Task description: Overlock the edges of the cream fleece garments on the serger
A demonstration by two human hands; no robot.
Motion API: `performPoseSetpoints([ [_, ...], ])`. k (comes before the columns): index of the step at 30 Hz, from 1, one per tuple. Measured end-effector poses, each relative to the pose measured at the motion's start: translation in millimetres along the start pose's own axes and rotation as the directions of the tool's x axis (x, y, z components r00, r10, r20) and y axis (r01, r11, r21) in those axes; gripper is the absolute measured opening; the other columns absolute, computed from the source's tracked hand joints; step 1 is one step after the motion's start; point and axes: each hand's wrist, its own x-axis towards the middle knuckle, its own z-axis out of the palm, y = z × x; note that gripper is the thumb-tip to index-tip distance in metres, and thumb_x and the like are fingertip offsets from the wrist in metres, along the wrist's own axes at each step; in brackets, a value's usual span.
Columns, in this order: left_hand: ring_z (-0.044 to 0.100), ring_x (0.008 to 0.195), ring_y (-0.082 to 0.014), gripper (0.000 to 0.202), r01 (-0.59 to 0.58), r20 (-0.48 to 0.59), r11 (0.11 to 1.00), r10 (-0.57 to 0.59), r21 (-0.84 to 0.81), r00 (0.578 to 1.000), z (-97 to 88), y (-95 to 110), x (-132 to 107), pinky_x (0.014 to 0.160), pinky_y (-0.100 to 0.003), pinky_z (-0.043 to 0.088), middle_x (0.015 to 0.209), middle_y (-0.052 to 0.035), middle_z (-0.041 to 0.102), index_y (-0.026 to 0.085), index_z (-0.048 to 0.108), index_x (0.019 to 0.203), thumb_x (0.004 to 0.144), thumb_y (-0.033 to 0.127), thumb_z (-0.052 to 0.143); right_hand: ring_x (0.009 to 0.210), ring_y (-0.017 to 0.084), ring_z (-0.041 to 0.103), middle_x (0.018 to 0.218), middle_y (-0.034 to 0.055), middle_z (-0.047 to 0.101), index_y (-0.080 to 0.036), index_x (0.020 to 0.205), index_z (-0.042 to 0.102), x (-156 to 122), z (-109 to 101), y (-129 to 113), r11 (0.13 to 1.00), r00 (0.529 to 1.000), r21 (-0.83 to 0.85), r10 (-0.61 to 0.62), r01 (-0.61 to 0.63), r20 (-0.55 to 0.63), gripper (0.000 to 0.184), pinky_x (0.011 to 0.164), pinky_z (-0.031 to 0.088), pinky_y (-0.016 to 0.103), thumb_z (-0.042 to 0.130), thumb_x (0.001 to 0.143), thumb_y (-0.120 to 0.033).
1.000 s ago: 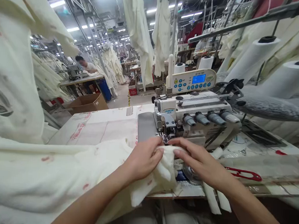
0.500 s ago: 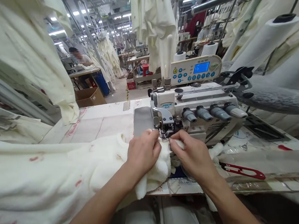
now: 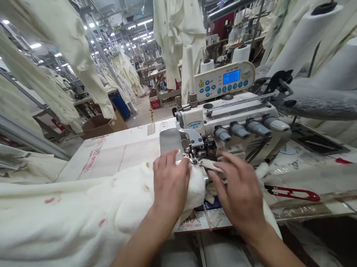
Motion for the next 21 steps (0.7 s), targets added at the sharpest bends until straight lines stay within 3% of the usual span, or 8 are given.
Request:
performPoseSetpoints([
  [2,0.044,0.109,-0.0235,0.026,-0.108,-0.102,0.982,0.092,-0.157,0.99,-2.5,1.5,-27.1,0.091,-0.038,0.037,0.119,-0.01,0.05,0.018,0.052,0.111,0.085,0.016,0.048,0.104,0.026,0.052,0.108,0.0116,0.056,-0.018,0.098,0.057,-17.5,-0.7,-2.4,0.972,0.994,0.212,0.109,-0.103,-0.016,0.015,0.089,0.041,0.039,0.056,0.082,-0.016],
  [3,0.044,0.11,-0.0216,0.032,-0.172,-0.128,0.96,0.147,-0.221,0.981,-0.4,1.5,-41.8,0.093,-0.036,0.037,0.119,-0.0102,0.05,0.017,0.048,0.117,0.085,0.015,0.049,0.102,0.024,0.053,0.106,0.0101,0.056,-0.019,0.098,0.057,-25.3,1.5,-3.7,0.9,0.973,0.37,0.201,-0.23,0.116,0.016,0.088,0.042,0.037,0.056,0.082,-0.016],
  [5,0.045,0.108,-0.0212,0.038,-0.255,-0.147,0.938,0.225,-0.234,0.963,10.7,-0.7,-67.4,0.094,-0.035,0.036,0.115,-0.0105,0.053,0.014,0.046,0.12,0.083,0.011,0.051,0.093,0.022,0.057,0.1,0.0071,0.06,-0.019,0.101,0.057,-36.1,9.1,-6.8,0.638,0.833,0.561,0.258,-0.528,0.49,0.019,0.083,0.046,0.034,0.054,0.082,-0.021],
  [7,0.045,0.108,-0.0238,0.036,-0.284,-0.171,0.951,0.262,-0.124,0.95,25.6,-5.3,-82.4,0.094,-0.039,0.034,0.114,-0.0116,0.054,0.014,0.048,0.118,0.082,0.01,0.051,0.087,0.021,0.059,0.095,0.0053,0.063,-0.018,0.103,0.057,-40.6,16.2,-10.0,0.441,0.698,0.576,0.189,-0.688,0.691,0.024,0.079,0.048,0.032,0.055,0.081,-0.027],
  [10,0.051,0.094,-0.0217,0.023,-0.305,-0.235,0.951,0.286,-0.05,0.929,36.0,-10.1,-83.8,0.085,-0.038,0.034,0.097,-0.0083,0.061,0.014,0.057,0.105,0.083,0.01,0.052,0.084,0.02,0.058,0.089,0.0033,0.064,-0.016,0.097,0.061,-41.2,14.6,-13.4,0.392,0.682,0.589,0.153,-0.706,0.715,0.021,0.078,0.048,0.029,0.054,0.082,-0.03],
  [14,0.05,0.073,-0.0153,0.013,-0.347,-0.289,0.91,0.277,-0.229,0.916,17.8,1.5,-72.3,0.072,-0.032,0.036,0.075,-0.0038,0.061,0.014,0.06,0.092,0.082,0.008,0.053,0.078,0.018,0.054,0.081,0.0022,0.06,-0.016,0.086,0.063,-42.3,-7.8,-16.7,0.349,0.648,0.562,0.218,-0.75,0.729,0.02,0.071,0.045,0.026,0.054,0.083,-0.033],
  [17,0.046,0.066,-0.0135,0.013,-0.354,-0.317,0.886,0.257,-0.3,0.913,7.2,15.2,-71.2,0.065,-0.03,0.035,0.066,-0.0023,0.058,0.013,0.061,0.089,0.08,0.007,0.055,0.071,0.016,0.053,0.075,0.0013,0.059,-0.017,0.085,0.064,-42.4,-23.0,-21.3,0.187,0.579,0.549,0.198,-0.815,0.791,0.022,0.067,0.045,0.025,0.055,0.083,-0.036],
  [21,0.048,0.067,-0.0141,0.023,-0.41,-0.343,0.872,0.312,-0.268,0.886,14.3,19.1,-79.4,0.065,-0.031,0.035,0.067,-0.0026,0.059,0.012,0.061,0.1,0.078,0.007,0.058,0.06,0.013,0.05,0.07,0.0005,0.056,-0.016,0.078,0.062,-42.1,-26.4,-24.6,-0.048,0.494,0.514,0.211,-0.857,0.844,0.032,0.057,0.047,0.024,0.055,0.081,-0.047],
])
